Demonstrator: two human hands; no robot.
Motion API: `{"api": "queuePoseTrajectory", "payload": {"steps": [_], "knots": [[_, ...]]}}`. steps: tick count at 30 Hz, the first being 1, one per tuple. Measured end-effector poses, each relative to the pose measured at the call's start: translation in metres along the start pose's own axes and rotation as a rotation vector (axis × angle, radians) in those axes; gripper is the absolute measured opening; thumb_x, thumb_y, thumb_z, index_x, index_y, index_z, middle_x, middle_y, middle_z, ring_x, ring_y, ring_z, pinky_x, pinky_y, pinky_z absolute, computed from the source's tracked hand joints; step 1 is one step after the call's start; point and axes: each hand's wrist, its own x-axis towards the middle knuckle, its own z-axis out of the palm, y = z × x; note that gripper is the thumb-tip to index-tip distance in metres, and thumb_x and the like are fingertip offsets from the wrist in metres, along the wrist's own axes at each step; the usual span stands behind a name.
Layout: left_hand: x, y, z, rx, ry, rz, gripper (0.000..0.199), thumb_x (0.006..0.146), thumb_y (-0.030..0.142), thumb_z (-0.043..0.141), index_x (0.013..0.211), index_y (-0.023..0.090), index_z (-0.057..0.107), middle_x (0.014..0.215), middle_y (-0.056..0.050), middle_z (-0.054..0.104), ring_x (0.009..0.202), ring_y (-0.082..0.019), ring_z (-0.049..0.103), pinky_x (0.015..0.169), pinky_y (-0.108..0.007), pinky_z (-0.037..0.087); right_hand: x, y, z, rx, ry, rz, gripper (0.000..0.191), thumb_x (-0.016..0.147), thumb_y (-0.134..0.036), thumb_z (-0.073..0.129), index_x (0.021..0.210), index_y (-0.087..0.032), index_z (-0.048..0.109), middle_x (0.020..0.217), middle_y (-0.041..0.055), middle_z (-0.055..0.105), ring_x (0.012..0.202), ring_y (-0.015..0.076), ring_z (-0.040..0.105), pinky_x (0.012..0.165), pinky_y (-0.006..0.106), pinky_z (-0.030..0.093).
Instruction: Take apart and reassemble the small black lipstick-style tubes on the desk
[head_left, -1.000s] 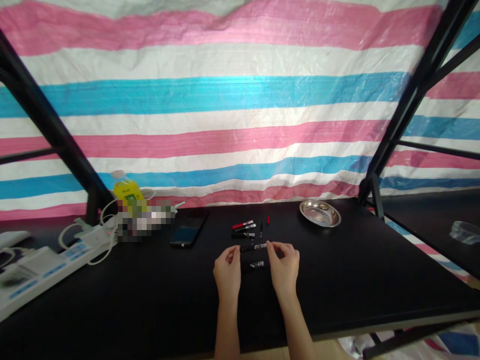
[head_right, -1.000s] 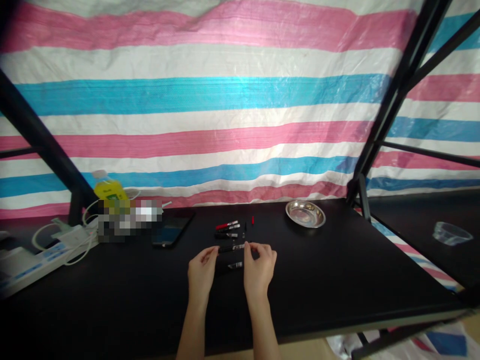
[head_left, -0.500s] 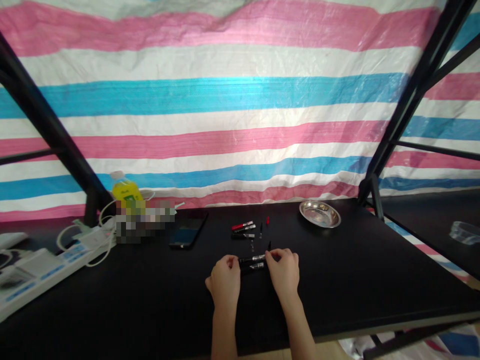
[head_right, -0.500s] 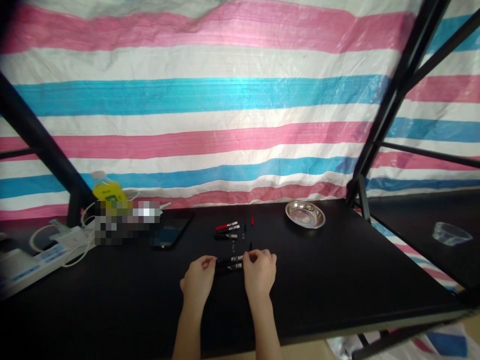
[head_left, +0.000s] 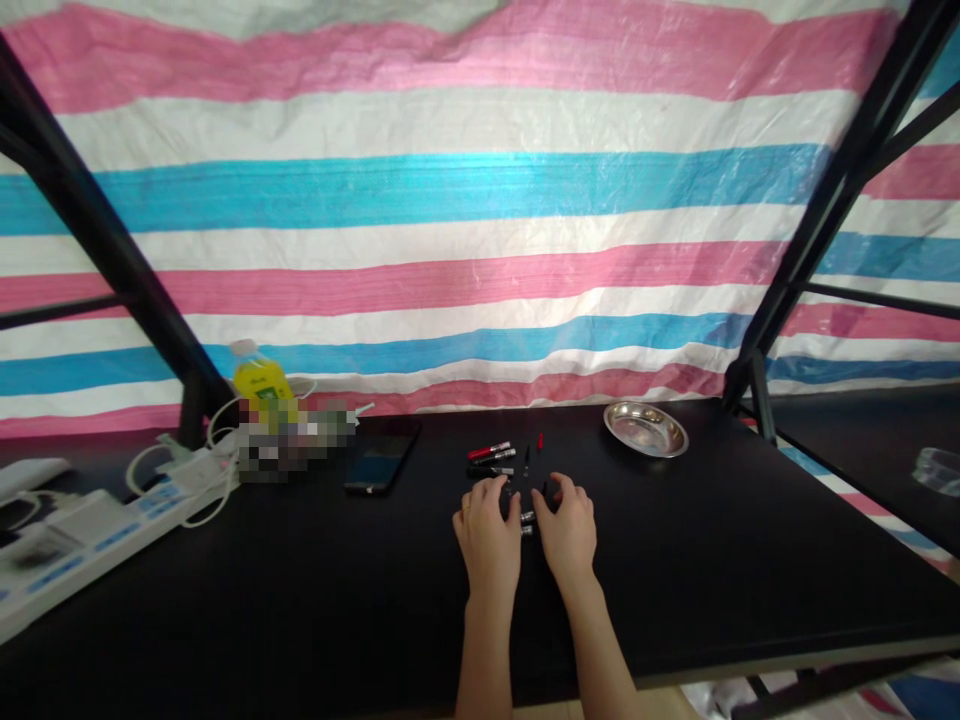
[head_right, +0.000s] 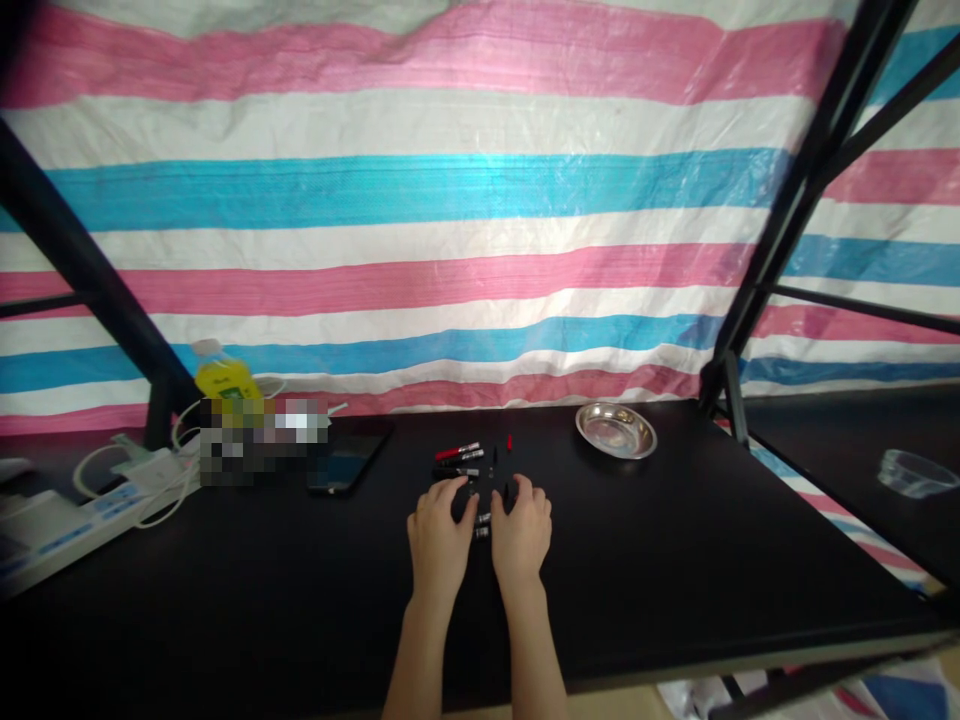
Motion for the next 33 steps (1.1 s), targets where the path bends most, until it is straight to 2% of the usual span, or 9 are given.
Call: {"api": "queuePoseTrajectory", "payload": {"steps": [4,9,14,22,29,33], "knots": [[0.002,-0.002,0.005,0.008,-0.031,-0.028,0.021,0.083,0.018,0.051,0.099,0.022,0.064,0.105,-0.005,0.065,0.097,-0.023,0.055,0.079,-0.034,0.038,0.002,-0.002,0.005,-0.092,-0.045,-0.033,0.031,0.083,-0.029,0.052,0.109,-0.017,0.062,0.097,0.0125,0.061,0.092,0.0278,0.056,0.073,0.033,0.040],[0.002,-0.003,0.004,0.013,-0.112,-0.034,0.020,0.083,0.015,0.048,0.091,0.021,0.065,0.098,-0.004,0.067,0.094,-0.022,0.057,0.078,-0.033,0.037,0.000,-0.003,0.006,-0.135,-0.062,-0.042,0.023,0.085,-0.024,0.048,0.095,-0.021,0.069,0.093,0.0102,0.062,0.091,0.0262,0.057,0.072,0.031,0.039],[0.000,-0.001,0.005,-0.007,-0.147,-0.006,0.022,0.082,0.018,0.050,0.099,0.020,0.063,0.104,-0.006,0.065,0.100,-0.023,0.055,0.080,-0.034,0.038,0.000,0.002,0.009,-0.073,-0.069,-0.094,0.025,0.085,-0.020,0.047,0.093,-0.018,0.071,0.088,0.0095,0.065,0.088,0.0239,0.058,0.073,0.029,0.039],[-0.002,0.001,0.004,-0.021,-0.206,0.069,0.021,0.083,0.025,0.049,0.095,0.022,0.067,0.102,-0.005,0.066,0.099,-0.024,0.055,0.081,-0.035,0.039,0.001,0.009,0.010,0.003,-0.062,-0.104,0.021,0.081,-0.018,0.050,0.086,-0.015,0.070,0.083,0.0092,0.065,0.081,0.0226,0.059,0.074,0.029,0.042],[0.000,-0.001,0.003,-0.038,-0.216,0.045,0.029,0.085,0.012,0.042,0.097,0.019,0.066,0.102,-0.007,0.065,0.097,-0.021,0.056,0.082,-0.031,0.041,0.004,0.021,0.014,0.112,-0.011,-0.125,0.020,0.077,-0.018,0.051,0.081,-0.013,0.070,0.078,0.0080,0.065,0.076,0.0207,0.061,0.071,0.027,0.046],[-0.001,0.001,0.004,-0.005,-0.206,0.053,0.026,0.086,0.019,0.044,0.099,0.019,0.066,0.101,-0.008,0.065,0.097,-0.023,0.055,0.081,-0.033,0.040,0.005,0.025,0.013,0.172,-0.029,-0.132,0.020,0.074,-0.019,0.054,0.081,-0.012,0.071,0.077,0.0080,0.066,0.073,0.0204,0.062,0.069,0.028,0.048]]}}
